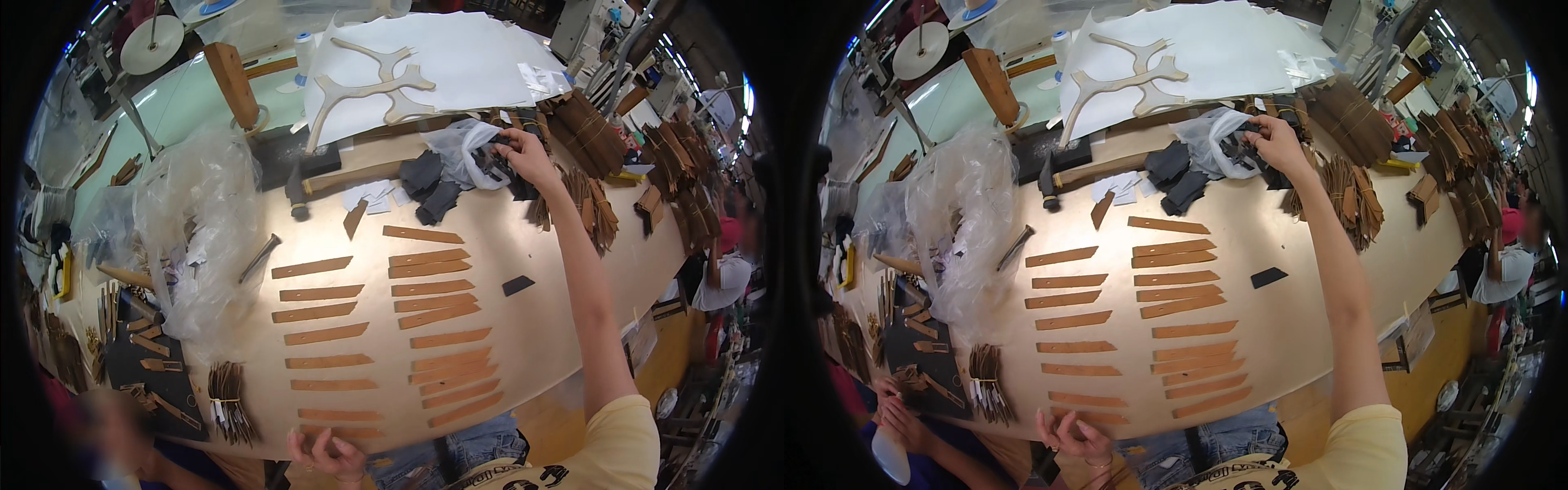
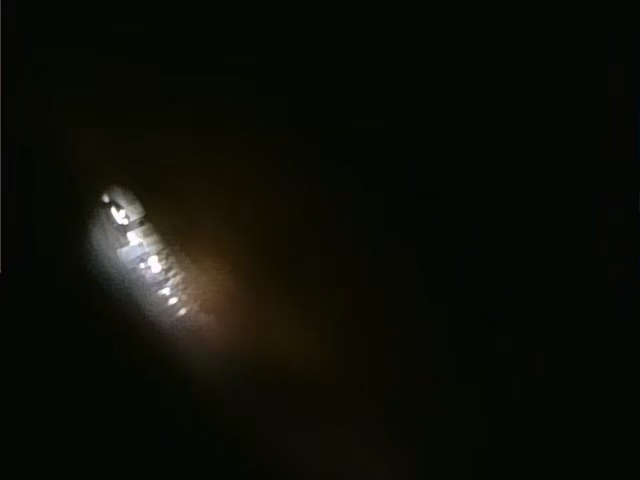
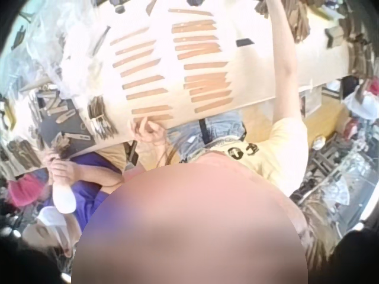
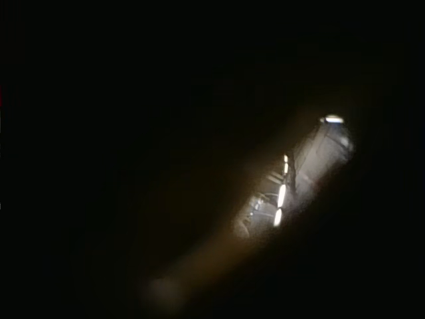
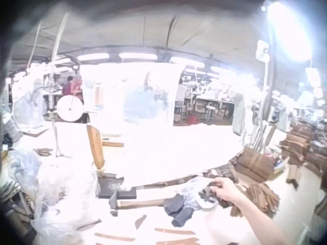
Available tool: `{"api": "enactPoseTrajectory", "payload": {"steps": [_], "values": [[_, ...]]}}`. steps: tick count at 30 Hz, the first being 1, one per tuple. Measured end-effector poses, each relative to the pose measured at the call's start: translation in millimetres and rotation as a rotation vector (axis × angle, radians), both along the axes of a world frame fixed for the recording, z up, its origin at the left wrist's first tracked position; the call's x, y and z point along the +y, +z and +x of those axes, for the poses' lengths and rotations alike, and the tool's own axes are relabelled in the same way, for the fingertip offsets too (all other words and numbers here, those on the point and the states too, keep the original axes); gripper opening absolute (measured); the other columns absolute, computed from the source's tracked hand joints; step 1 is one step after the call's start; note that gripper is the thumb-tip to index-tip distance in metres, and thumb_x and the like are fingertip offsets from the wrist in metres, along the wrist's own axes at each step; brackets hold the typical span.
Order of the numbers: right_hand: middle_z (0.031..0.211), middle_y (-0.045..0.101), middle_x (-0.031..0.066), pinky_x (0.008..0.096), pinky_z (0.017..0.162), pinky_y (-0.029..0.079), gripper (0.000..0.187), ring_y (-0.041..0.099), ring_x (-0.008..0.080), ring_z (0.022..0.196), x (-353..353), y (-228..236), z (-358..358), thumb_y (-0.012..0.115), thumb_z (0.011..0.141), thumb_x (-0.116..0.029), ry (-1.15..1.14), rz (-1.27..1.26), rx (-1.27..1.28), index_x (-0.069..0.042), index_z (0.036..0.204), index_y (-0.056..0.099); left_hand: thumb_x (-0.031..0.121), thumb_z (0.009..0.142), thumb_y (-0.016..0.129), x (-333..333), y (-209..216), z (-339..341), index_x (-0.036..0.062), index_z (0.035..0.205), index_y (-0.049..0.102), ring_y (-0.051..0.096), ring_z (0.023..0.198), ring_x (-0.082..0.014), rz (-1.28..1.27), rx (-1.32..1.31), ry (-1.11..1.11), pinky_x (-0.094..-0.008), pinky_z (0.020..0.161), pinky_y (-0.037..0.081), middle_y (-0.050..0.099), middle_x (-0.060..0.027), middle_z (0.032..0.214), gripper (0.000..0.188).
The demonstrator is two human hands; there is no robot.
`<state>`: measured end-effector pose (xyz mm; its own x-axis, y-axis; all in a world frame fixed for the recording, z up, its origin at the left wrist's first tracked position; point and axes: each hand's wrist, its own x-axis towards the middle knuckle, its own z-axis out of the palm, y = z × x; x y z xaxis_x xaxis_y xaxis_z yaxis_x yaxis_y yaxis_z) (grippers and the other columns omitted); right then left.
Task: The person sorts and arranges small leather strips and black leather pieces on a worktable. They separate bundles, lay out individual strips in rows, and handle black pieces, organizing them into groups.
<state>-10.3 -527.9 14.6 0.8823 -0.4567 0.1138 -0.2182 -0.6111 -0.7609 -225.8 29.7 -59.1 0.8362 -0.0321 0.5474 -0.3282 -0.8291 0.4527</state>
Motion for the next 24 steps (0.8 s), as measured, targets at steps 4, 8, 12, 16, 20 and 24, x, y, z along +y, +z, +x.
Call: {"api": "enactPoseTrajectory", "payload": {"steps": [4,8,12,16,20,24], "values": [[0.093,0.073,0.0125,0.0289,0.076,0.053,0.028,0.069,0.0160,0.084,11.7,5.5,-0.2,0.063,0.090,-0.005,-0.025,-0.209,-0.087,0.001,0.117,0.064,0.006,0.087,0.052,-12.7,31.0,9.5,0.0037,0.102,0.058,0.046,0.118,-0.0340,0.093,0.053,0.054,-0.0428,0.092,0.041,0.037,-0.0263,0.141,0.016],[0.093,0.071,0.0195,0.0394,0.080,0.054,0.026,0.070,0.0344,0.087,19.7,4.8,16.0,0.067,0.084,-0.011,0.075,-0.281,-0.097,-0.005,0.109,0.069,0.007,0.082,0.063,-26.3,107.4,55.9,0.0089,0.098,0.063,0.052,0.115,-0.0334,0.108,-0.207,-0.520,-0.0445,0.090,0.045,0.051,-0.0179,0.131,0.017],[0.096,0.071,0.0173,0.0451,0.082,0.053,0.024,0.068,0.0364,0.091,24.1,1.1,28.8,0.064,0.087,-0.013,0.127,-0.418,-0.038,-0.006,0.109,0.069,0.008,0.074,0.070,-151.3,131.7,152.3,0.0097,0.105,0.066,0.060,0.105,-0.0259,0.230,-0.032,-0.951,-0.0399,0.087,0.048,0.064,-0.0068,0.114,0.032],[0.102,0.068,0.0155,0.0449,0.081,0.053,0.023,0.065,0.0351,0.100,23.4,-3.8,20.2,0.057,0.085,-0.006,0.182,-0.676,-0.065,-0.008,0.107,0.064,0.001,0.077,0.063,-324.2,101.4,257.1,0.0051,0.119,0.057,0.054,0.114,-0.0250,0.672,-0.150,-1.060,-0.0387,0.096,0.041,0.057,-0.0108,0.127,0.042],[0.098,0.058,0.0129,0.0409,0.079,0.052,0.019,0.062,0.0332,0.093,14.8,-6.7,8.3,0.054,0.088,-0.006,0.194,-0.724,-0.102,-0.010,0.106,0.055,0.010,0.087,0.056,-381.9,87.8,298.3,0.0097,0.113,0.064,0.055,0.113,-0.0208,1.009,-0.067,-0.951,-0.0355,0.095,0.041,0.059,-0.0073,0.123,0.027],[0.102,0.054,0.0118,0.0382,0.076,0.052,0.020,0.062,0.0276,0.097,11.8,-8.7,8.6,0.054,0.085,-0.007,0.331,-0.987,-0.105,-0.011,0.105,0.053,0.013,0.089,0.055,-359.5,90.8,310.1,0.0114,0.110,0.065,0.052,0.117,-0.0218,0.973,-0.299,-0.891,-0.0348,0.098,0.039,0.059,-0.0065,0.121,0.023]]}}
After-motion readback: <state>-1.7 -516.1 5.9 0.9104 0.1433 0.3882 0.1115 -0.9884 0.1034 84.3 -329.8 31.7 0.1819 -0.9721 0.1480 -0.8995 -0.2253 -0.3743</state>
